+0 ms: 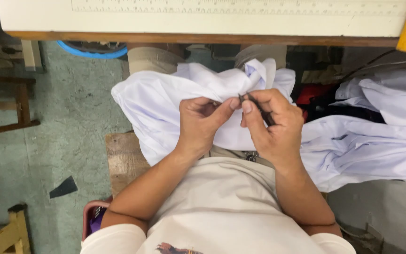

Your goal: Trimming loose threads from white shirts using thread snips in a factory setting.

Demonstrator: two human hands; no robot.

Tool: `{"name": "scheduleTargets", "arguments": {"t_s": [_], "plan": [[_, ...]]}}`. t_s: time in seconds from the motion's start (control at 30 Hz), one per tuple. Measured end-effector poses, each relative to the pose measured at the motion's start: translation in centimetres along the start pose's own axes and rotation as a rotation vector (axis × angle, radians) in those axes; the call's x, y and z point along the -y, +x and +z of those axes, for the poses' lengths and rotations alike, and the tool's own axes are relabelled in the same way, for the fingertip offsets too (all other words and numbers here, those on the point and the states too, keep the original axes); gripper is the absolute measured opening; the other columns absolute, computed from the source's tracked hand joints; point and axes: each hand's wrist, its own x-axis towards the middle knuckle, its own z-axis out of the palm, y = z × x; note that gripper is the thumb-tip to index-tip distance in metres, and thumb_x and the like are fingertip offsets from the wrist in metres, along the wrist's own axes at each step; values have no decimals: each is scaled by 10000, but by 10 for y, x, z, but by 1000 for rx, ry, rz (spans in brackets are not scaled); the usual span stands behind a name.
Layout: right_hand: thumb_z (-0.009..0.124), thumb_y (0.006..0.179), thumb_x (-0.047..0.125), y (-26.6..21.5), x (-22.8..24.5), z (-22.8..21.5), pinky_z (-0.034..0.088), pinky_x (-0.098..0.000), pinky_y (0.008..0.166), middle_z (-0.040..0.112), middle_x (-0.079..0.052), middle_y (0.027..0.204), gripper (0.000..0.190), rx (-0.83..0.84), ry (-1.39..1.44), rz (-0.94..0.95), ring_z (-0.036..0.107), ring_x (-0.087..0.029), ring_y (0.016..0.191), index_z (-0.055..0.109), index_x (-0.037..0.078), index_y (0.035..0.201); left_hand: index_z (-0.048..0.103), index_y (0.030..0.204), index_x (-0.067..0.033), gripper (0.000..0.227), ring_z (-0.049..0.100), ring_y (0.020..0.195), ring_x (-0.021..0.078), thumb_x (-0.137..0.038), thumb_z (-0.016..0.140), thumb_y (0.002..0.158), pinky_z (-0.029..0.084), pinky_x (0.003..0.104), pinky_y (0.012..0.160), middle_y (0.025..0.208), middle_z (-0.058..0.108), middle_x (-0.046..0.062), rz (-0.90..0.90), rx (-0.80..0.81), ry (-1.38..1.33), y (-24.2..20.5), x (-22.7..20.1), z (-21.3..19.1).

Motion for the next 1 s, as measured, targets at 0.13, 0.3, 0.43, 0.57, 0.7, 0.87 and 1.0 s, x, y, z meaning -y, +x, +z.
{"name": "scheduleTargets", "arguments": {"t_s": [0.13,0.3,0.43,0.57,0.7,0.87,1.0], "plan": [[765,1230,-7,-2,-1,1,451,-280,503,780,-100,684,102,-3,-5,8,501,-120,501,849,-54,1198,914,1305,50,264,852,1137,178,26,996,1056,799,376,946,1117,958,170,-1,7,21,-1,21,-11],[761,1240,-12,-4,-10,4,454,-290,501,762,-118,683,110,-39,3,-60,478,-123,496,826,-90,1200,904,1339,44,283,856,1141,184,26,989,1070,805,370,941,1127,960,189,29,23,59,-1,35,-17],[787,1221,-31,-8,-18,2,457,-290,492,767,-126,675,94,-51,-24,-105,496,-151,468,838,-93,1173,901,1356,40,297,844,1162,170,34,985,1071,808,368,943,1159,962,187,29,34,76,-4,18,-7],[780,1222,-15,-8,-21,-3,455,-292,498,768,-118,677,117,-86,11,-121,514,-117,488,827,-110,1172,894,1344,55,279,876,1125,189,33,972,1077,817,369,947,1135,957,200,26,32,80,-6,9,-5],[803,1198,-25,-7,-20,-1,483,-329,515,764,-130,665,100,-29,6,-118,544,-176,493,837,-101,1143,886,1377,54,317,860,1157,196,43,972,1072,818,372,957,1162,960,199,33,42,74,-4,36,-24],[786,1203,-31,-7,-23,0,488,-313,514,771,-115,667,93,-21,-7,-133,562,-170,489,843,-81,1150,886,1380,59,325,850,1172,207,42,979,1069,817,388,960,1170,958,216,37,44,73,-5,42,-28],[780,1211,-17,-6,-19,-1,504,-326,519,770,-122,672,107,-23,-1,-110,562,-175,502,837,-85,1151,882,1390,47,332,872,1156,220,39,976,1071,820,382,960,1164,959,211,34,45,79,-5,40,-26]]}}
